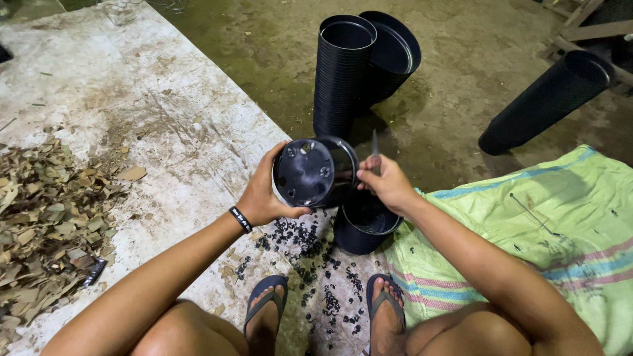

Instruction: The person sits on the floor and uses a knife to punch multiple holes into the bottom of black plastic pots. They handle each pot one at a time, rotate it to create several holes, and place the finished pot into a larger container.

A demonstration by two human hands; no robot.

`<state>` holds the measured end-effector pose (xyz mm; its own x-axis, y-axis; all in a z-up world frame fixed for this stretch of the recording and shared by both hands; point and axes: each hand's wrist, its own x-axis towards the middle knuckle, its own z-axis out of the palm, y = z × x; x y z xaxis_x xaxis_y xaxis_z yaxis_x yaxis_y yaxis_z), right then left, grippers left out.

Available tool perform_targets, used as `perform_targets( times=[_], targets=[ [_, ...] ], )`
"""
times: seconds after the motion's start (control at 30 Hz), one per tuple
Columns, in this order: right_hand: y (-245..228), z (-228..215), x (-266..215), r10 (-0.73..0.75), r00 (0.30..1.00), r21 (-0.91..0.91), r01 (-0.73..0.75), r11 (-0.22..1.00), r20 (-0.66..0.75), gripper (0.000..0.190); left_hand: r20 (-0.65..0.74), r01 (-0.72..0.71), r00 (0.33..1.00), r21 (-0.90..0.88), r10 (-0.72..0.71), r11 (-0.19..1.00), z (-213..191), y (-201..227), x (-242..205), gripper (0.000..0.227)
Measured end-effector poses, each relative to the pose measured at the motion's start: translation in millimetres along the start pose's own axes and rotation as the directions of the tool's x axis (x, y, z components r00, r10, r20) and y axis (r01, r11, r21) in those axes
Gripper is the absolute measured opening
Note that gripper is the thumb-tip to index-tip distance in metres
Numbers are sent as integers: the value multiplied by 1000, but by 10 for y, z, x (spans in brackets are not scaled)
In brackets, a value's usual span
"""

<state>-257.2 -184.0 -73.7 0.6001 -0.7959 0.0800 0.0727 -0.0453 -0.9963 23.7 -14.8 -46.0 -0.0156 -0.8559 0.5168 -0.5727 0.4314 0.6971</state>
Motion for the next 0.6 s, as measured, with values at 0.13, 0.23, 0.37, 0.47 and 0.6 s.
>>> perform_targets(
  times=[0.13, 0.23, 0.37, 0.47, 0.6],
  targets=[
    [-293, 57, -41, -171, 982, -319, 138, 938, -76, 13, 68, 49, 996, 119, -57, 992, -33, -27, 8, 138],
    [-447, 233, -126, -258, 966, -385, 244, 890, 17, 14, 97, 56, 993, 140, -70, 989, -26, 43, 37, 126],
    [-586, 481, -257, -337, 926, -369, 378, 849, 173, 29, 136, 139, 979, 107, -153, 984, 25, 169, 125, 115],
    [-706, 625, -305, -257, 946, -458, 321, 829, 199, 30, 221, 183, 956, 72, -195, 980, 36, 171, 162, 92],
    [-874, 672, -354, -339, 918, -588, 394, 707, 207, 23, 146, 132, 978, 120, -149, 984, 60, -4, 162, 71]
  ],
)
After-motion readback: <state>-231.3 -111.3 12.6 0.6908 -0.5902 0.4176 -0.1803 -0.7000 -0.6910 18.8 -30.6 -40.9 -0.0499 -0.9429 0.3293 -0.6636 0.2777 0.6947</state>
